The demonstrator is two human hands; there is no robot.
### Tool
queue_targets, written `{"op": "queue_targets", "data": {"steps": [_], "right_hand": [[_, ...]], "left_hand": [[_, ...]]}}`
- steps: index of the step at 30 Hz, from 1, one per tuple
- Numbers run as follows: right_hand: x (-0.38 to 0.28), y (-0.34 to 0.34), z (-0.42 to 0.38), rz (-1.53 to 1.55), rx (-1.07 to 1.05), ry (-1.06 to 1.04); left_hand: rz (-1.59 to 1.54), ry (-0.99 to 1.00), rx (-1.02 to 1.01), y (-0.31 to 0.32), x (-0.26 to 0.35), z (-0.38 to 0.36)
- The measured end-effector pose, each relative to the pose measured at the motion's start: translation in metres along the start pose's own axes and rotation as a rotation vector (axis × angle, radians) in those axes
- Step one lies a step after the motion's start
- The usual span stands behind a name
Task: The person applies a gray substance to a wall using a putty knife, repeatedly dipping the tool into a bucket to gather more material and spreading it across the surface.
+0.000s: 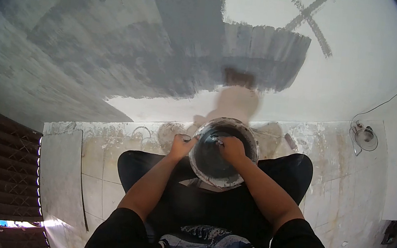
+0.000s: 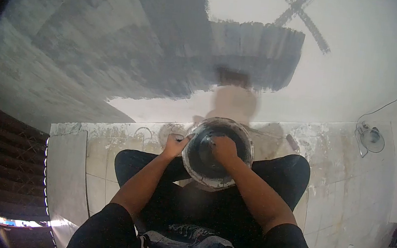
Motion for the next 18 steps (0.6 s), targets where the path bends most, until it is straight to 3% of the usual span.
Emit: {"op": "queue_targets", "data": {"steps": [3,6,9,12,15,18], "right_hand": [[0.005,0.005,0.000,-0.066,-0.018,-0.060],[0.005,0.008,-0.002,-0.073,-0.043,-0.098],[0.006,0.011,-0.002,-0.071,-0.069,-0.055],[0.005,0.011,0.000,-0.096,-0.115,-0.039],[0.017,0.024,0.002,-0.045,-0.068,-0.081],[0.020,0.024,0.002,-0.023,-0.070,-0.083]], "left_hand": [[-0.196,-0.131,-0.100,0.011,-0.011,-0.001],[-0.130,-0.242,-0.213,0.008,-0.016,-0.001],[-0.182,-0.182,-0.165,0.010,-0.018,-0.001],[-0.099,-0.262,-0.218,0.007,-0.027,-0.001],[-0.098,-0.261,-0.155,0.000,0.010,-0.001],[-0.141,-0.283,-0.213,0.004,-0.012,0.001]]}}
Point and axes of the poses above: each hand's wrist, its own z-axis towards the middle knuckle, its own y-axis out of the palm, x = y × z, the point moved 2 cm from there along z, towards the middle knuckle, and after that the axes turned 9 degrees about y, right-handed, at the moved point
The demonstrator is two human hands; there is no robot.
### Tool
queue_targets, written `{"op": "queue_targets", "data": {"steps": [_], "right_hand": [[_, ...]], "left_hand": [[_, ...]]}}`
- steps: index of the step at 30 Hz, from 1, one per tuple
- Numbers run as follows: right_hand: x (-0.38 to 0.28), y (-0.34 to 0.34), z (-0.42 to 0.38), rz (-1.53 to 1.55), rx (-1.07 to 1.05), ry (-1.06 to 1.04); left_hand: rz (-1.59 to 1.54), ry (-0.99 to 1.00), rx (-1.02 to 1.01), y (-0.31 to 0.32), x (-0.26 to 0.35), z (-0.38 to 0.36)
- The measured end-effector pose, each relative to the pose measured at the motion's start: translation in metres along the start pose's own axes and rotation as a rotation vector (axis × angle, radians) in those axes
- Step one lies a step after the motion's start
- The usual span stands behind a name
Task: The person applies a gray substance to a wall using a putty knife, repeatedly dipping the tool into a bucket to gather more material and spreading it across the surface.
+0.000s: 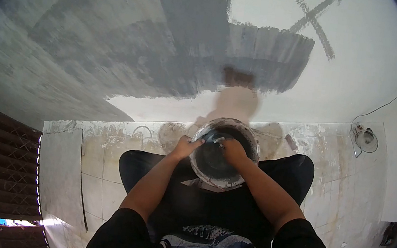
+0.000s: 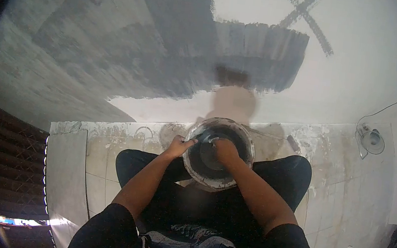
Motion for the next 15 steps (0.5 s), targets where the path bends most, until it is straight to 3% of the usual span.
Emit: {"op": "queue_targets", "data": {"steps": [8,12,15], "right_hand": [[-0.001,-0.001,0.000,-0.049,0.018,0.021],[-0.005,-0.007,-0.002,-0.069,-0.055,0.029],[0.004,0.006,-0.001,-0.103,-0.091,0.080]], "left_hand": [[-0.076,0.078,0.023,0.005,-0.041,0.012],[0.000,-0.029,0.005,0.000,-0.018,0.004],[0.121,0.049,0.004,-0.002,-0.002,0.002]]}}
Point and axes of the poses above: each hand's wrist, its own z-axis towards the middle knuckle, its own y-axis out of the palm, x = y × z, the point moved 2 cm from there along z, towards the middle knuckle, and after that the axes turned 9 degrees about y, right-handed, at the moved point
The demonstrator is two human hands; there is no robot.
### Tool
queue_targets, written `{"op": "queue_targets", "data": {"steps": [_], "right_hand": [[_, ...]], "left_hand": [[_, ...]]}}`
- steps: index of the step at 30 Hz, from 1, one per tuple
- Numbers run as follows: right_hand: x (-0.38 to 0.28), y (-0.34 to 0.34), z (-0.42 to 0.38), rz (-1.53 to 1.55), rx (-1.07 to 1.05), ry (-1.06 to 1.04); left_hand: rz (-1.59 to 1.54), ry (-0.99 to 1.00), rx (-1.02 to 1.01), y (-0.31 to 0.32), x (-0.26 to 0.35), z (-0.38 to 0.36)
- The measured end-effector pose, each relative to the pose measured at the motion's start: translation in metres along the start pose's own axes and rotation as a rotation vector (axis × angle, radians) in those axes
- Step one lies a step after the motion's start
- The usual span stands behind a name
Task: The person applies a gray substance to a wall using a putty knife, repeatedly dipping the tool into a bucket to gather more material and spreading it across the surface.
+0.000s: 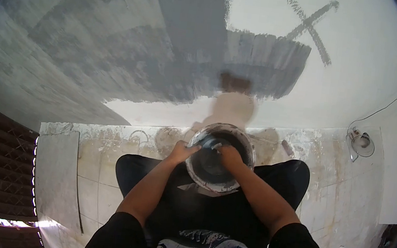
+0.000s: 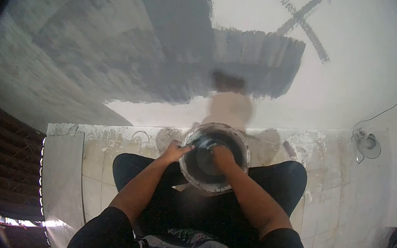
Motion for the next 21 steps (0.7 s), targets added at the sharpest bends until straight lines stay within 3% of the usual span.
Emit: {"op": "queue_targets", "data": {"steps": [1,4,6,7,8,10,16,19,21], "right_hand": [[0.003,-0.004,0.005,-0.013,0.029,-0.011],[-0.010,-0.012,-0.003,-0.017,0.057,-0.025],[-0.011,-0.013,0.001,-0.033,0.108,-0.077],[-0.003,-0.002,-0.003,-0.106,0.151,-0.052],[-0.011,-0.011,-0.005,-0.171,0.038,0.012],[-0.003,-0.010,-0.005,-0.137,0.066,-0.008],[-0.020,-0.026,0.000,-0.016,0.124,-0.058],[-0.017,-0.021,-0.001,0.010,0.116,-0.060],[-0.012,-0.014,0.001,0.014,0.090,-0.087]], "left_hand": [[-0.127,0.194,0.132,0.005,0.003,0.001],[0.070,-0.193,0.053,-0.004,0.021,-0.007],[0.173,-0.233,0.005,0.007,-0.062,0.013],[0.146,-0.281,-0.044,-0.001,-0.011,-0.002],[0.019,-0.172,0.065,0.000,-0.002,-0.009],[-0.060,-0.070,0.059,0.001,-0.025,0.003],[0.009,-0.030,0.084,-0.004,-0.004,0.000],[0.190,-0.160,0.155,-0.008,-0.012,0.008],[0.102,-0.165,0.187,-0.008,-0.013,0.007]]}}
Point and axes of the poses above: each hand's wrist, its own z-axis towards the middle knuckle, its own y-axis out of the palm, x = y × z, the point moved 2 cm from there along z, towards the middle knuckle, and after that the axes turned 9 degrees about y, right-handed, at the moved point
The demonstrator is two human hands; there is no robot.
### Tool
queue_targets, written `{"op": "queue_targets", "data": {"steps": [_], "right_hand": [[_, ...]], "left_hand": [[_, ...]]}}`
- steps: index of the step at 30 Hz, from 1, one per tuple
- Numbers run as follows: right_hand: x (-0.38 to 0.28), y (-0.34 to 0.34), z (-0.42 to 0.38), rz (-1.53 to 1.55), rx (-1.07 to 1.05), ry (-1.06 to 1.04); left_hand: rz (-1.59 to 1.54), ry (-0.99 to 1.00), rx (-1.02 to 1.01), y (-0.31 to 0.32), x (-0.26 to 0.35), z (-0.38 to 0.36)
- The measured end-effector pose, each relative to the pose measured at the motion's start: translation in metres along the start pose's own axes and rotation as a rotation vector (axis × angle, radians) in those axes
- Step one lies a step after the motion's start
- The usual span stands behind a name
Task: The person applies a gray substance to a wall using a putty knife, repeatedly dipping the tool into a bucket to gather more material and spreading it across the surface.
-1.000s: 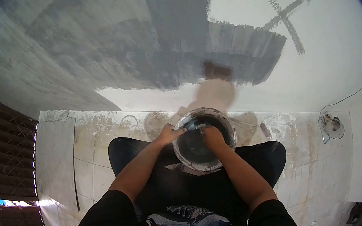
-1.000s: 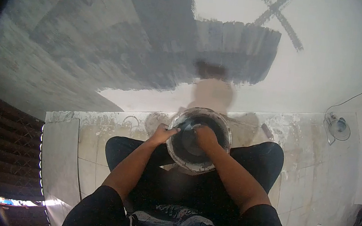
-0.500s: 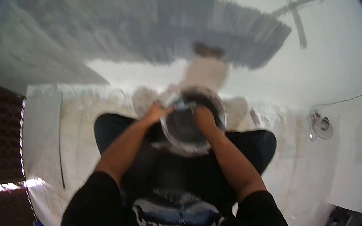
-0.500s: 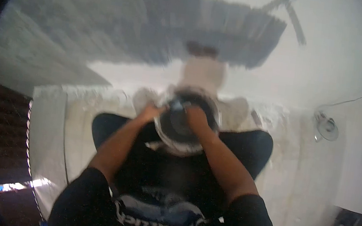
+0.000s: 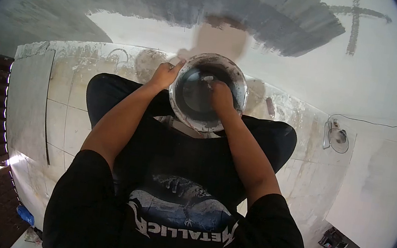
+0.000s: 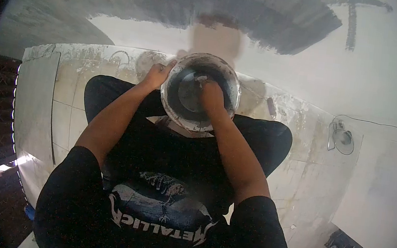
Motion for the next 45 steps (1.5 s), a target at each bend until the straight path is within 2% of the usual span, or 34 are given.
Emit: {"op": "queue_targets", "data": {"steps": [4,6,9,13,15,18,21,24,27,31,33,36,39,40,43,45], "right_hand": [[0.005,0.015,0.002,-0.024,0.009,0.010],[0.006,0.022,-0.001,-0.006,0.004,-0.015],[0.005,0.031,0.000,-0.009,-0.148,0.067],[-0.013,0.015,-0.003,0.146,-0.106,-0.026],[-0.013,0.015,-0.002,0.173,-0.077,-0.074],[-0.019,0.006,0.001,0.356,-0.028,0.026],[-0.025,-0.011,0.000,0.097,0.106,0.025],[-0.034,-0.025,-0.002,0.069,0.111,0.174],[-0.022,-0.018,-0.001,0.065,0.135,0.175],[-0.006,0.006,-0.006,0.060,0.041,0.115],[-0.010,0.008,-0.006,0.070,-0.040,0.096],[-0.001,0.009,0.004,0.206,0.064,0.074],[0.014,-0.021,0.023,0.298,0.113,0.272],[0.002,-0.042,0.021,0.552,0.090,0.363],[0.008,-0.091,0.021,0.878,0.261,0.455],[0.025,-0.109,0.019,1.285,0.307,0.473]], "left_hand": [[-0.013,0.057,0.114,-0.002,0.005,-0.005],[-0.054,0.088,0.144,0.005,-0.030,0.010],[-0.131,0.166,0.209,0.010,-0.057,0.015],[-0.088,0.294,0.344,0.008,-0.058,0.014],[-0.073,0.288,0.345,0.006,-0.059,0.016],[-0.079,0.285,0.335,0.005,-0.064,0.011],[-0.004,0.197,0.295,0.002,-0.062,0.014],[0.112,0.066,0.207,-0.003,-0.053,0.008],[0.073,0.019,0.190,-0.005,-0.048,0.006],[0.077,0.109,0.280,-0.002,-0.056,0.009],[0.074,0.107,0.254,-0.002,-0.054,0.008],[0.110,0.088,0.187,-0.007,-0.047,0.005],[0.166,0.102,0.192,-0.007,-0.050,0.003],[0.185,0.115,0.213,-0.007,-0.053,0.004],[0.175,0.097,0.274,-0.006,-0.061,0.007],[0.215,0.111,0.225,-0.005,-0.065,0.007]]}}
Point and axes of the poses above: each hand's wrist, its own z-axis towards the middle knuckle, its own y-axis out of the palm, x = y × z, the point moved 2 cm from there along z, towards the middle knuckle, and after that the axes turned 9 degrees about y, right-handed, at the moved point
